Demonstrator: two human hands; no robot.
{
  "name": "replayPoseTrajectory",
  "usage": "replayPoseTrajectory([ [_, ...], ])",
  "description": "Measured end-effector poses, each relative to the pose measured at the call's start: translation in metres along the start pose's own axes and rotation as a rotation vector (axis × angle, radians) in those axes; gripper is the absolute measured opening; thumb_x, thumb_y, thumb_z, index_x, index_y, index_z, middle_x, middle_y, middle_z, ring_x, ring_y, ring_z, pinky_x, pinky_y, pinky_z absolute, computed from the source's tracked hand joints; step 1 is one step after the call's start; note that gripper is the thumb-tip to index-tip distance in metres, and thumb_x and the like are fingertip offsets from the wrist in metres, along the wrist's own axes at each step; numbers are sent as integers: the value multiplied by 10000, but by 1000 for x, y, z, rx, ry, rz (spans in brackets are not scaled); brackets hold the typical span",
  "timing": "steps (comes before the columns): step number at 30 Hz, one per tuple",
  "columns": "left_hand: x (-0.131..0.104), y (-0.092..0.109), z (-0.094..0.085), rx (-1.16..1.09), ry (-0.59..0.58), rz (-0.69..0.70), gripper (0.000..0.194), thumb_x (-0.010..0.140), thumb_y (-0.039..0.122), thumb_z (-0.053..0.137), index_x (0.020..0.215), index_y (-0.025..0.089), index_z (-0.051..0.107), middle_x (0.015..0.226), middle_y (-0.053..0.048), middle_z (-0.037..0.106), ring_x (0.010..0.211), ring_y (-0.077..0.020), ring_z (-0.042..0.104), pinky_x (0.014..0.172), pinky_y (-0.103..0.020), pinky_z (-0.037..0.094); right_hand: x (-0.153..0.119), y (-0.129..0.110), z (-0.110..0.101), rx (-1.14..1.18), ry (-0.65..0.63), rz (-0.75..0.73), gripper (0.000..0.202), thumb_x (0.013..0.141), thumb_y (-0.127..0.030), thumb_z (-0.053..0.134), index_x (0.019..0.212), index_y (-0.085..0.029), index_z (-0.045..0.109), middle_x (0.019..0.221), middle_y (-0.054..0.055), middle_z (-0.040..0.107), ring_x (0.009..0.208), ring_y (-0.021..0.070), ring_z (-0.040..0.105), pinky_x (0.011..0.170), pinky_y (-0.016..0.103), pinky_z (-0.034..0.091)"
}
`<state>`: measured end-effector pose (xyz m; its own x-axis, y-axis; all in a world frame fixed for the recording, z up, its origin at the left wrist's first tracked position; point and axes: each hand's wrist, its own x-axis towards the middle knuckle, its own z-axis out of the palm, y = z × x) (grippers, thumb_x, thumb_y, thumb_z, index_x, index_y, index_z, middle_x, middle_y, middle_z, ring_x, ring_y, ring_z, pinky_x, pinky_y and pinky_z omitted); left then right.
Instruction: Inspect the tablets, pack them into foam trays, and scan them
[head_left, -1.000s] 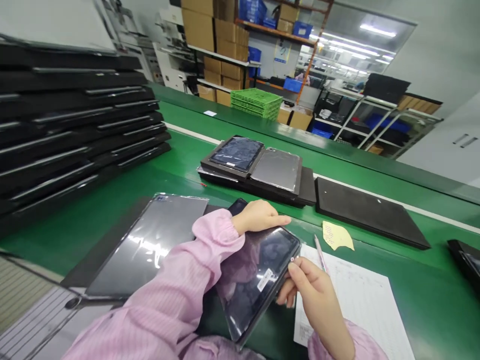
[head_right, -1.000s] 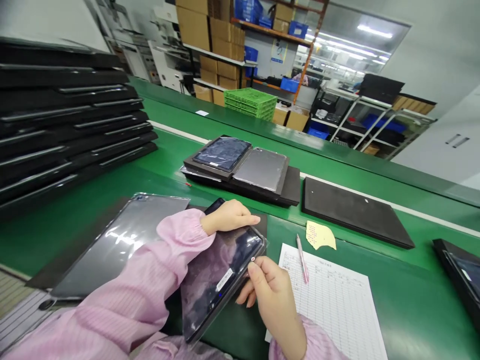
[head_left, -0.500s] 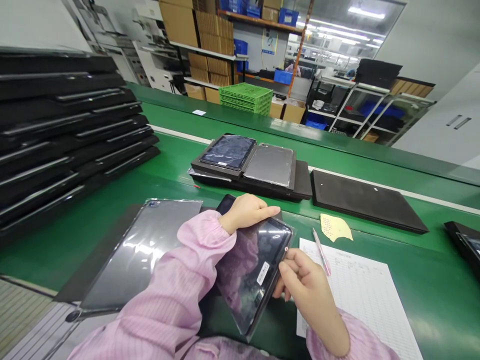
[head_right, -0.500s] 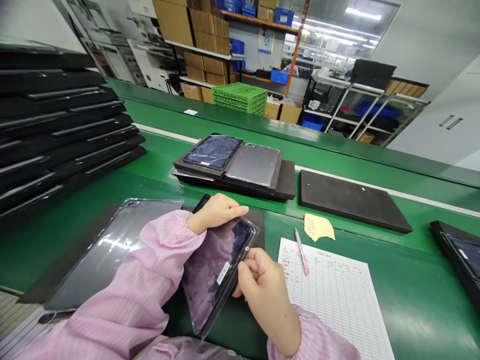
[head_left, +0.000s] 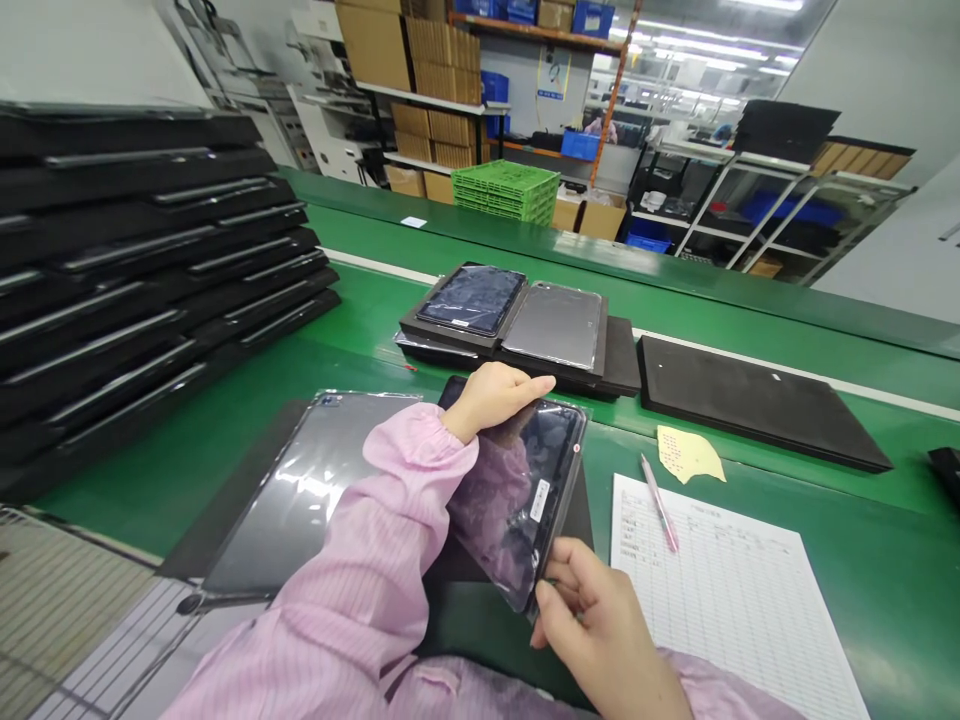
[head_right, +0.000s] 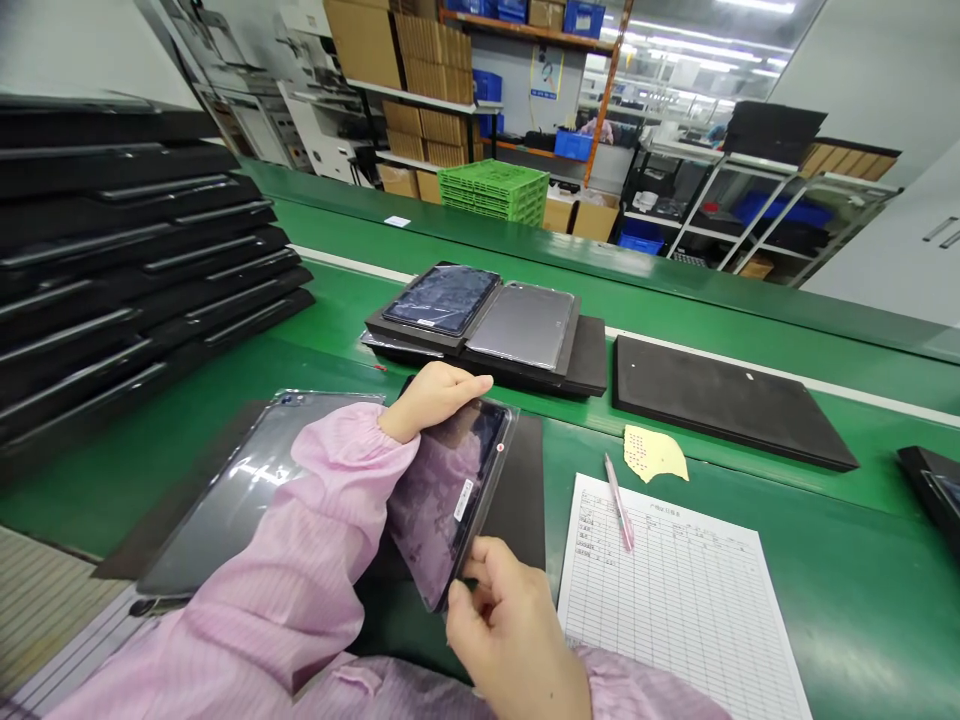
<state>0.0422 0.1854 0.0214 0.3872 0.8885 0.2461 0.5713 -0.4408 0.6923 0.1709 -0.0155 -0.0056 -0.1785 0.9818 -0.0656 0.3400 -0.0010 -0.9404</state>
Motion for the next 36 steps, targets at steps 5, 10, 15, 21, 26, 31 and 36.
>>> replayPoseTrajectory([
  [5,-3,0,0,-18,-6,30,562,739,616,371,390,177,328,438,38,259,456,-89,254,481,-259,194,29,-21,-20,-32,171,-50,188,813,-285,430,755,-169,566,498,-21,561,436,106,504,429,193,376],
  [10,-3,0,-2,-56,8,46,558,744,611,369,398,183,276,448,41,226,454,-84,232,473,-263,180,51,-40,-34,69,236,4,180,790,-321,471,764,-171,567,464,-32,569,388,88,479,396,162,380],
  [15,4,-5,-11,-105,72,21,537,731,588,387,404,191,229,447,43,205,454,-80,212,467,-265,166,34,-29,-15,40,94,-10,140,806,-257,436,742,-176,530,487,-29,570,417,94,525,403,159,383],
  [21,7,-12,-19,-155,159,-20,523,733,582,389,418,194,234,462,44,211,459,-76,212,467,-263,164,12,-19,2,-47,12,-62,131,826,-219,409,758,-177,513,501,-30,551,463,104,561,458,162,418],
  [26,8,-16,-22,-193,204,-22,524,736,570,410,410,190,255,459,39,227,460,-76,229,473,-265,177,15,-17,7,-55,18,-74,166,825,-228,425,874,-171,573,565,-19,578,476,117,571,459,189,420],
  [31,9,-22,-31,-241,269,-23,500,751,550,395,442,195,226,490,30,225,483,-82,225,478,-267,190,19,-12,15,21,-51,25,174,821,-224,436,793,-157,594,498,-14,579,428,112,550,442,186,430],
  [36,8,-24,-35,-266,284,-7,493,756,540,396,440,192,245,489,31,240,487,-82,242,487,-266,203,21,-24,5,82,25,-67,217,806,-245,479,974,-158,585,551,4,617,555,160,614,528,233,503],
])
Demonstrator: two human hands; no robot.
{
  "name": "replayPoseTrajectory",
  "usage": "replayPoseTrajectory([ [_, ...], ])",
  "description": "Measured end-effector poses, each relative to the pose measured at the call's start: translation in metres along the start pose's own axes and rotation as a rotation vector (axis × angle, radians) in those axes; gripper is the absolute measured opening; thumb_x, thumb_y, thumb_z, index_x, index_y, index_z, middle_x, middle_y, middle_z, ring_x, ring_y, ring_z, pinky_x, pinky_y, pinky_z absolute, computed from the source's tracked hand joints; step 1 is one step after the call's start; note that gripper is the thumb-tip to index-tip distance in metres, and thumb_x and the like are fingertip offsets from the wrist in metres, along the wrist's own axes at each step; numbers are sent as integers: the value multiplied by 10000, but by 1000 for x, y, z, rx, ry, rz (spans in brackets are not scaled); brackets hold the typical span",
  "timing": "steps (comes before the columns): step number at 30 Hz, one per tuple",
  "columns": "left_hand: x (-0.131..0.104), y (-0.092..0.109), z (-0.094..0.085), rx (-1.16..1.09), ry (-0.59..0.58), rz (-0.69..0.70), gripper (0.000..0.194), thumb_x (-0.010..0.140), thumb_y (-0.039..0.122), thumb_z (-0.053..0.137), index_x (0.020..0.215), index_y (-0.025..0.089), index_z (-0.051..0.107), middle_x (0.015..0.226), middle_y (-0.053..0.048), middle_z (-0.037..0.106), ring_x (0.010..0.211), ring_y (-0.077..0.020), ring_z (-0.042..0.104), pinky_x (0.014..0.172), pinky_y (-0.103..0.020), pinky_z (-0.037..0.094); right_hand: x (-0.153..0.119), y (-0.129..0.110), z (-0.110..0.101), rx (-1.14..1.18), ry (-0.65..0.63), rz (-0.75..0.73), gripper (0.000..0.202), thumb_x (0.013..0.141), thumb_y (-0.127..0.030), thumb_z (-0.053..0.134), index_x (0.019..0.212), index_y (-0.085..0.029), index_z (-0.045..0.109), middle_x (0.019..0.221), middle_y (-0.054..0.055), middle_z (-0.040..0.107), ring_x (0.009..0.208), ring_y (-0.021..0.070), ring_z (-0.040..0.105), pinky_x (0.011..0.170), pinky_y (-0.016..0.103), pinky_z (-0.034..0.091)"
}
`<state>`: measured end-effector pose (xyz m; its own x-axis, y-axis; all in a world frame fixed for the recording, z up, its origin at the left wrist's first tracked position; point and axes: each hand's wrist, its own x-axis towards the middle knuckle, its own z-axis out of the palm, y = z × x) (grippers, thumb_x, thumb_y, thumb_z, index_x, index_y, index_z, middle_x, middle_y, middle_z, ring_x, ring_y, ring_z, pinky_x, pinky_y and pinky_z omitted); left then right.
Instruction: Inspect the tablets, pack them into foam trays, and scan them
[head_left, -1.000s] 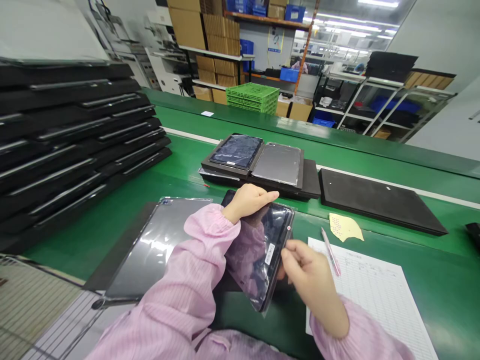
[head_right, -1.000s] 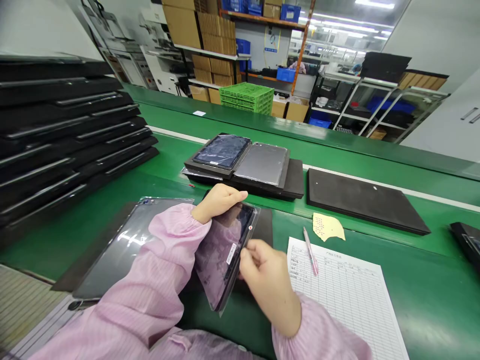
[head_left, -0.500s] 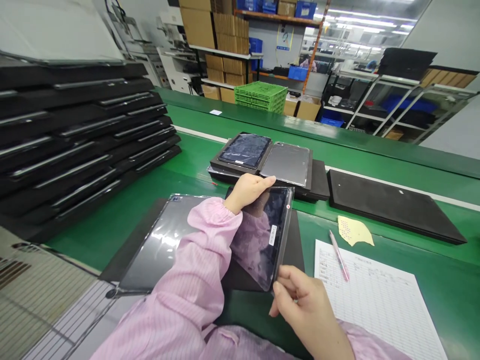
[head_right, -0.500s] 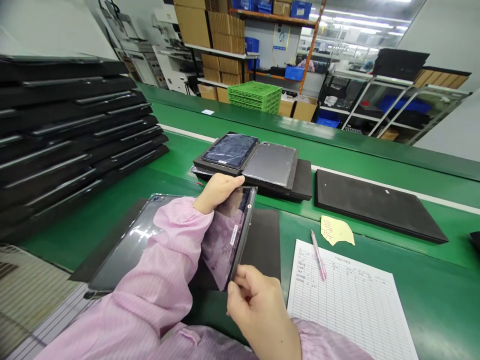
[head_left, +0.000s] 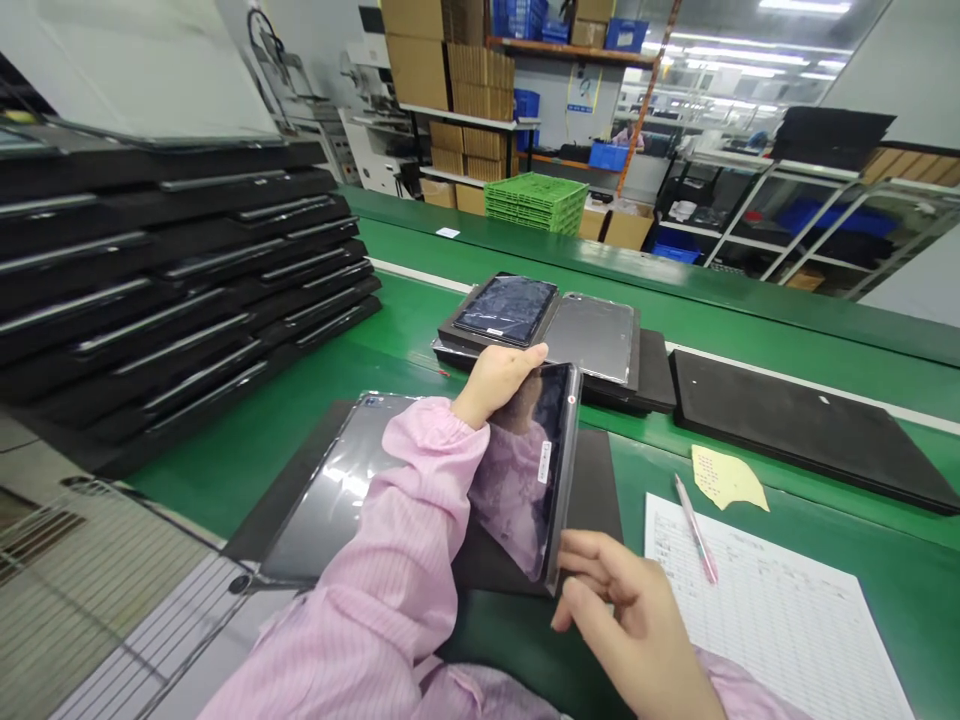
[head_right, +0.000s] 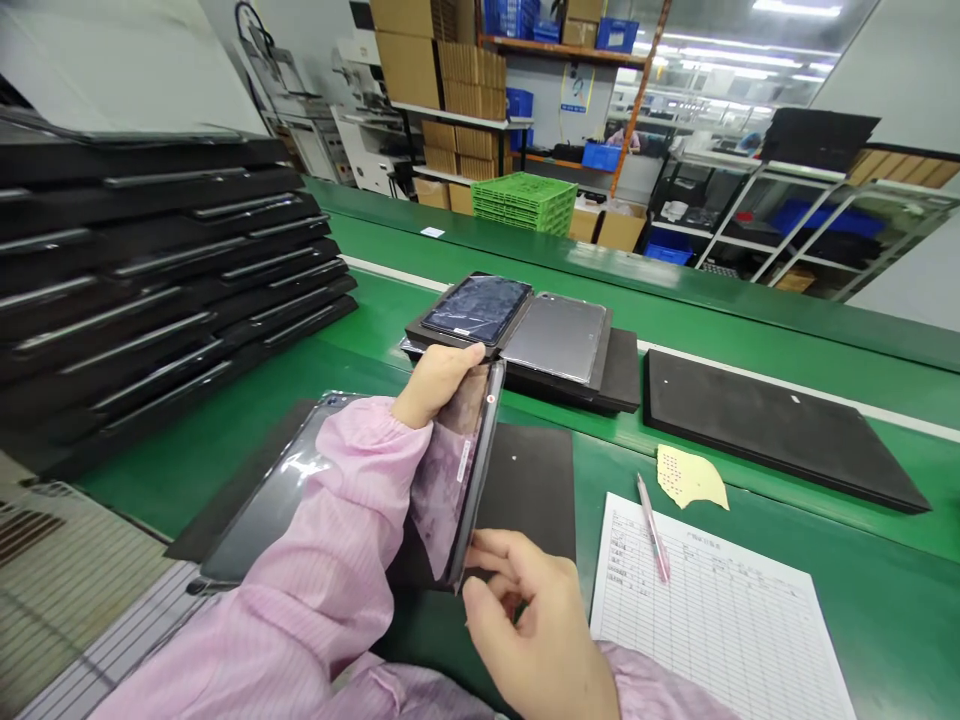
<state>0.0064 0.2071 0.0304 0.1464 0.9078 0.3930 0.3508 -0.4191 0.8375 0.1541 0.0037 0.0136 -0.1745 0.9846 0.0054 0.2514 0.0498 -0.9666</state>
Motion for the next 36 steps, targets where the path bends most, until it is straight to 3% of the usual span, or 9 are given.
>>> replayPoseTrajectory([
  [5,-1,0,1,-18,-9,13,511,760,539,414,436,192,224,479,40,219,474,-75,222,486,-268,190,5,-9,-1,-158,26,-93,158,823,-261,469,830,-168,597,565,3,601,496,143,592,498,227,490],
  [12,-1,-1,-2,-20,-3,-4,513,759,549,405,441,191,221,481,40,218,479,-75,214,487,-267,187,3,-15,1,-219,3,-100,160,819,-250,448,812,-177,590,546,-9,596,498,137,586,491,217,460],
  [18,-2,0,0,-3,-9,-7,521,753,561,405,429,189,239,470,39,226,475,-78,226,489,-270,189,21,-16,-5,-223,89,-129,180,813,-266,454,662,-194,519,465,-26,544,417,118,522,415,205,394],
  [22,-2,1,1,10,-12,-8,521,750,554,417,421,188,244,467,39,226,473,-79,227,491,-272,186,33,-22,-11,-193,151,-110,173,802,-298,465,705,-190,560,453,-42,516,385,101,476,389,196,379],
  [29,-1,-1,-3,26,-5,-28,501,753,565,377,440,193,253,488,36,240,493,-88,241,492,-263,208,17,-15,-3,-237,46,-104,178,814,-257,415,661,-200,484,477,-26,544,451,124,547,441,210,383],
  [36,-13,8,11,90,-97,6,518,749,560,402,419,193,246,459,45,228,468,-84,229,479,-264,179,48,-32,-26,-175,207,-76,222,807,-289,466,627,-191,553,455,-26,560,384,106,501,406,203,379],
])
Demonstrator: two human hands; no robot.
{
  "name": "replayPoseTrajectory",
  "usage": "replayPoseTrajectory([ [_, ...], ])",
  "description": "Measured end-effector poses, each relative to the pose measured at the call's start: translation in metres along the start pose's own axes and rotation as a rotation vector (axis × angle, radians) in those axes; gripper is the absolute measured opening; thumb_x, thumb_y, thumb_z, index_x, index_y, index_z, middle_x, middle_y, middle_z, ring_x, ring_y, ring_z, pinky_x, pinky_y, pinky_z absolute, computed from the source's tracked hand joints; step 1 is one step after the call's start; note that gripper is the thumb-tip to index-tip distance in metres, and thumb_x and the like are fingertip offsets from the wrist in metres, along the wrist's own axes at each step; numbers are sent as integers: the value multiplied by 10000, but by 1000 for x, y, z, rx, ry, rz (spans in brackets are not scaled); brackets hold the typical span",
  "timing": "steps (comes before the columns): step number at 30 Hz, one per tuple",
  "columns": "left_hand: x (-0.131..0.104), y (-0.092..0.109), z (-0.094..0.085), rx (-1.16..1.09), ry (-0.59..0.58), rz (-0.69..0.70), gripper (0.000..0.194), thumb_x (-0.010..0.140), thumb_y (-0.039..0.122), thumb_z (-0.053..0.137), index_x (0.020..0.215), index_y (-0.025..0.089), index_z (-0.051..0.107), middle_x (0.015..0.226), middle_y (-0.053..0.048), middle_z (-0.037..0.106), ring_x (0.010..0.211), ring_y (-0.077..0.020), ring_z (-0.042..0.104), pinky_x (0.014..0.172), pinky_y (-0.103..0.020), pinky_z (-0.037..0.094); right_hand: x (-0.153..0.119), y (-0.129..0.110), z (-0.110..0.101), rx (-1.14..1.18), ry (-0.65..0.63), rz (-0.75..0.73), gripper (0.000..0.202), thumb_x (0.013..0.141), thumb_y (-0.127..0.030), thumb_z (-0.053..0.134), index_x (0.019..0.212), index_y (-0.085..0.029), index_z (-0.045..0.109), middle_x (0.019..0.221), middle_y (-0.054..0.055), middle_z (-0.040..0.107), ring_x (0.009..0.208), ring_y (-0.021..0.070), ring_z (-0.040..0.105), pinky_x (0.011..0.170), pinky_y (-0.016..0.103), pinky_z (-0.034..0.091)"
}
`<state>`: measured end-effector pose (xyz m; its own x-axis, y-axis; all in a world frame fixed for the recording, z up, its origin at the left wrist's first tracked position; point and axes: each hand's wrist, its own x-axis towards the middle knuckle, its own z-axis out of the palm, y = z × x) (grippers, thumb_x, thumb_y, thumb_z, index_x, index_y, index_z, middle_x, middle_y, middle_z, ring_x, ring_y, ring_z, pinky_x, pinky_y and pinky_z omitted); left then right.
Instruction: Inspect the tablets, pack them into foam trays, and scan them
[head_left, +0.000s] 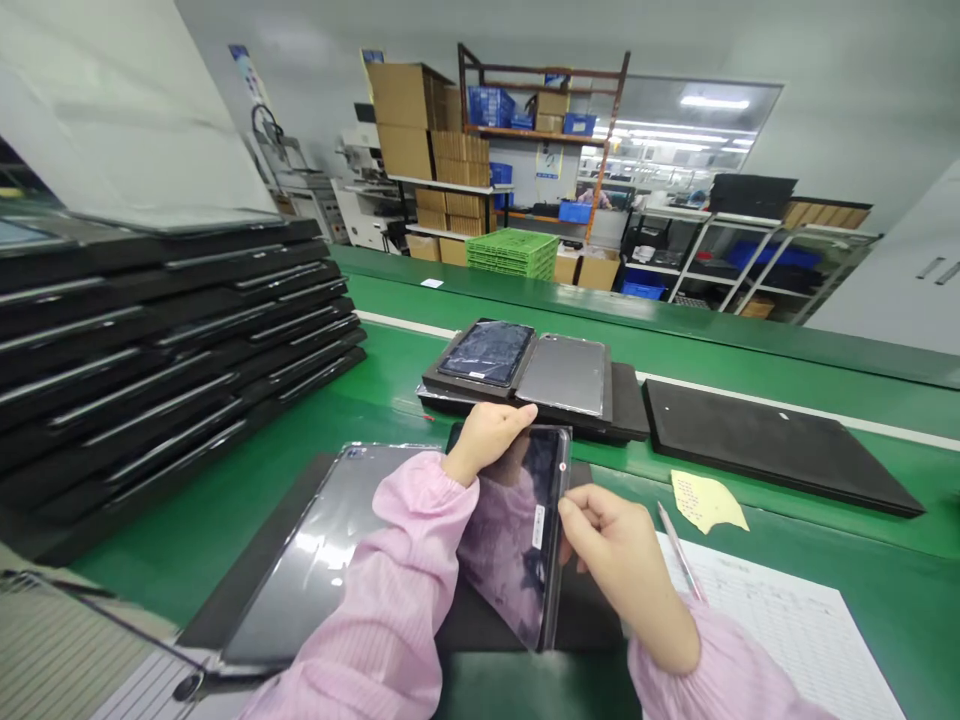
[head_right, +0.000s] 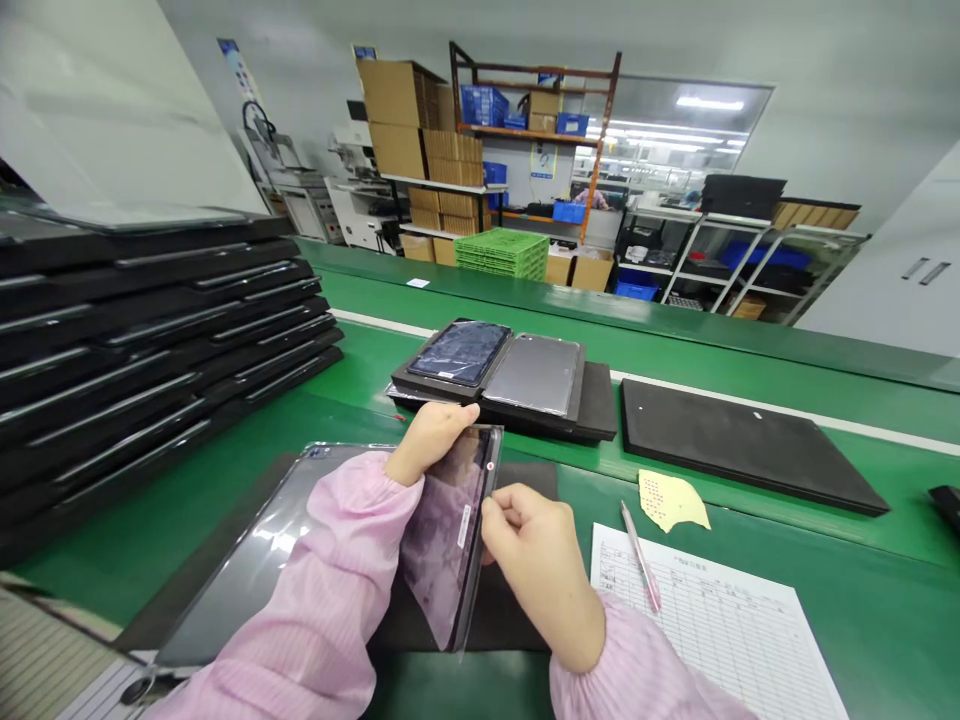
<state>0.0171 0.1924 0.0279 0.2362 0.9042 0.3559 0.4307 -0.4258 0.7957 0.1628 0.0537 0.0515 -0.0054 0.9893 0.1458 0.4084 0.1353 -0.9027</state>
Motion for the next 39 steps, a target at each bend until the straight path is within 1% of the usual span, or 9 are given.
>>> replayPoseTrajectory([
  [2,-3,2,4,11,-27,13,521,753,559,397,415,193,247,455,46,222,463,-85,231,477,-264,177,8,3,-6,21,63,-8,211,830,-312,478,695,-188,580,468,-24,572,410,113,528,414,201,391],
  [6,-9,5,9,12,-82,36,522,757,561,390,415,191,251,464,44,217,469,-88,234,477,-259,179,9,14,-13,174,181,-106,181,847,-361,512,899,-190,538,653,-8,620,466,110,560,416,201,411],
  [9,-12,7,10,7,-103,34,523,755,566,392,421,194,236,470,44,200,473,-88,218,474,-261,163,0,18,-14,104,139,-195,129,846,-317,526,875,-194,551,740,6,610,549,114,581,482,210,460],
  [12,-13,7,11,-3,-123,33,520,754,564,398,431,194,225,480,43,188,478,-87,205,475,-264,151,-8,17,-13,0,105,-211,111,849,-287,524,879,-197,581,770,14,616,609,129,600,561,229,497],
  [18,-12,6,11,-28,-159,42,516,760,557,398,445,193,212,487,43,183,480,-84,195,473,-263,143,-15,17,-11,-41,118,-217,89,873,-241,514,888,-204,594,726,-5,629,601,122,616,559,211,497],
  [23,-12,4,12,-51,-184,53,522,766,556,394,441,191,210,480,45,185,477,-81,193,465,-255,149,-14,17,-11,-198,169,-514,169,891,-132,477,975,-223,592,827,-6,643,699,108,618,645,202,494],
  [26,-12,5,13,-60,-209,63,524,769,553,395,438,189,215,475,45,192,475,-80,197,462,-252,154,-13,16,-13,-203,136,-595,178,884,-92,473,959,-212,581,839,2,630,726,107,605,653,196,491],
  [33,-16,9,10,-62,-238,63,536,764,565,396,430,190,208,478,47,176,475,-79,185,453,-247,148,-15,20,-15,-69,-15,-455,111,861,-114,496,811,-207,533,751,-6,570,639,107,561,523,190,470],
  [39,-20,11,8,-31,-252,62,541,765,568,396,418,181,246,474,50,193,474,-77,199,461,-244,163,-19,24,-13,131,-61,-359,114,856,-120,514,800,-219,509,749,-22,549,639,98,583,518,176,482],
])
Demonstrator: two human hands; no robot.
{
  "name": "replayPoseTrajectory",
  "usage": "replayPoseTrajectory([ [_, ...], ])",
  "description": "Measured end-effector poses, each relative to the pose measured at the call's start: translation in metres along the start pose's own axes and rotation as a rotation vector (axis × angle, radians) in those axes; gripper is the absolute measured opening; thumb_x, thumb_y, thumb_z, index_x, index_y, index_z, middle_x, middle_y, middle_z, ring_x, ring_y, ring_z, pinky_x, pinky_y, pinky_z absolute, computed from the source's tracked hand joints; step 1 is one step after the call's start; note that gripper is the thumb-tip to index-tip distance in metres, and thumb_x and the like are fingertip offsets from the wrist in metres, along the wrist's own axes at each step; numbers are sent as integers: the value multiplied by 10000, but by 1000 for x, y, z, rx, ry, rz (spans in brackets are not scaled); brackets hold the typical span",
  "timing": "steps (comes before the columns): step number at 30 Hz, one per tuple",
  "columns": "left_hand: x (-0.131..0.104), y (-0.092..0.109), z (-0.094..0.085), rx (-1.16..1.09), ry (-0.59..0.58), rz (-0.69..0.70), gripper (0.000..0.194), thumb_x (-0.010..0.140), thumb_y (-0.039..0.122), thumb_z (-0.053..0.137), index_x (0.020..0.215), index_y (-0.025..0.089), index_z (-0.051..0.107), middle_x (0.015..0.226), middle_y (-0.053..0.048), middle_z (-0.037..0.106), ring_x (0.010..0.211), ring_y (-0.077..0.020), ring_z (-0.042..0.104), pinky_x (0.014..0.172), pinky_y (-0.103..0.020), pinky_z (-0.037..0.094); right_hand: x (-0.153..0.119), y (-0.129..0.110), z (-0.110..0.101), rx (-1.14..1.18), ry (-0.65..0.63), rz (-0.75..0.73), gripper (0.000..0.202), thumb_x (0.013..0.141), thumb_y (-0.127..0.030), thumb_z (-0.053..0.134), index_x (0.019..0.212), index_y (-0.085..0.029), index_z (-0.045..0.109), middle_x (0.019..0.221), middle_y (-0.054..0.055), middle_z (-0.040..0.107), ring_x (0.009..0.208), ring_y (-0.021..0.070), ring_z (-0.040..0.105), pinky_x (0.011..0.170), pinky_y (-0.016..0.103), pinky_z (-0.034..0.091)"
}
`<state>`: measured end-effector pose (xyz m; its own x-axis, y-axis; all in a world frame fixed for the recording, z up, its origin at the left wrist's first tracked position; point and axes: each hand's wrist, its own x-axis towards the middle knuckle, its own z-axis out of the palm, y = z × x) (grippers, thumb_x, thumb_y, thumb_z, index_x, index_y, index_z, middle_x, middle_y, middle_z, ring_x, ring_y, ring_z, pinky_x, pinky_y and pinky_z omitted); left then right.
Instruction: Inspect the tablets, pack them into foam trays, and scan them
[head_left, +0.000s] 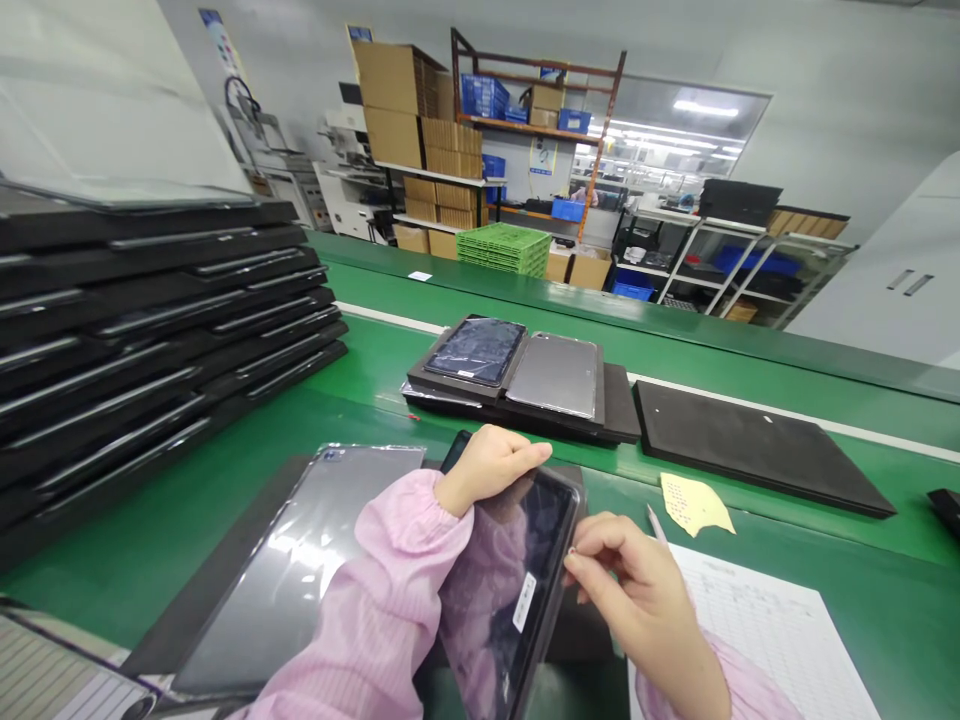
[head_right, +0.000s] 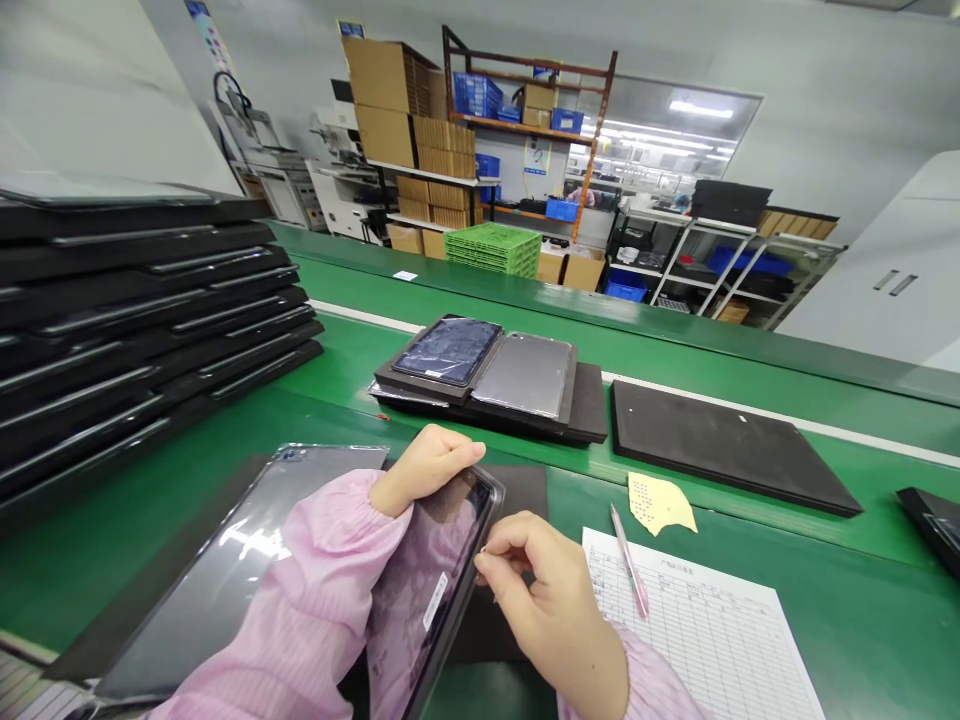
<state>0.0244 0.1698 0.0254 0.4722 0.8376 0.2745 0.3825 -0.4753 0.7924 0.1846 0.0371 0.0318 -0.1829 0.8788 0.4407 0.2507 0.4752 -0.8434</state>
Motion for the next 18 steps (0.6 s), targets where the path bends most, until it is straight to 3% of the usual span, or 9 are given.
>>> replayPoseTrajectory([
  [5,0,4,3,46,-29,-8,543,764,571,394,424,179,235,475,48,191,476,-80,214,469,-243,168,-7,7,2,221,17,123,100,853,-163,562,787,-209,502,728,-27,555,603,88,602,482,146,488],
  [10,0,17,11,93,-142,-10,567,750,579,428,381,166,305,432,47,209,448,-83,234,470,-247,170,-20,15,-1,522,73,267,172,833,-198,628,829,-197,456,654,-27,620,548,73,609,472,115,482],
  [18,5,64,17,575,-295,149,607,810,605,347,442,165,546,446,1,447,458,-114,330,499,-256,173,-51,6,-17,697,142,283,225,820,-161,647,763,-179,429,641,-12,670,555,81,638,485,126,491],
])
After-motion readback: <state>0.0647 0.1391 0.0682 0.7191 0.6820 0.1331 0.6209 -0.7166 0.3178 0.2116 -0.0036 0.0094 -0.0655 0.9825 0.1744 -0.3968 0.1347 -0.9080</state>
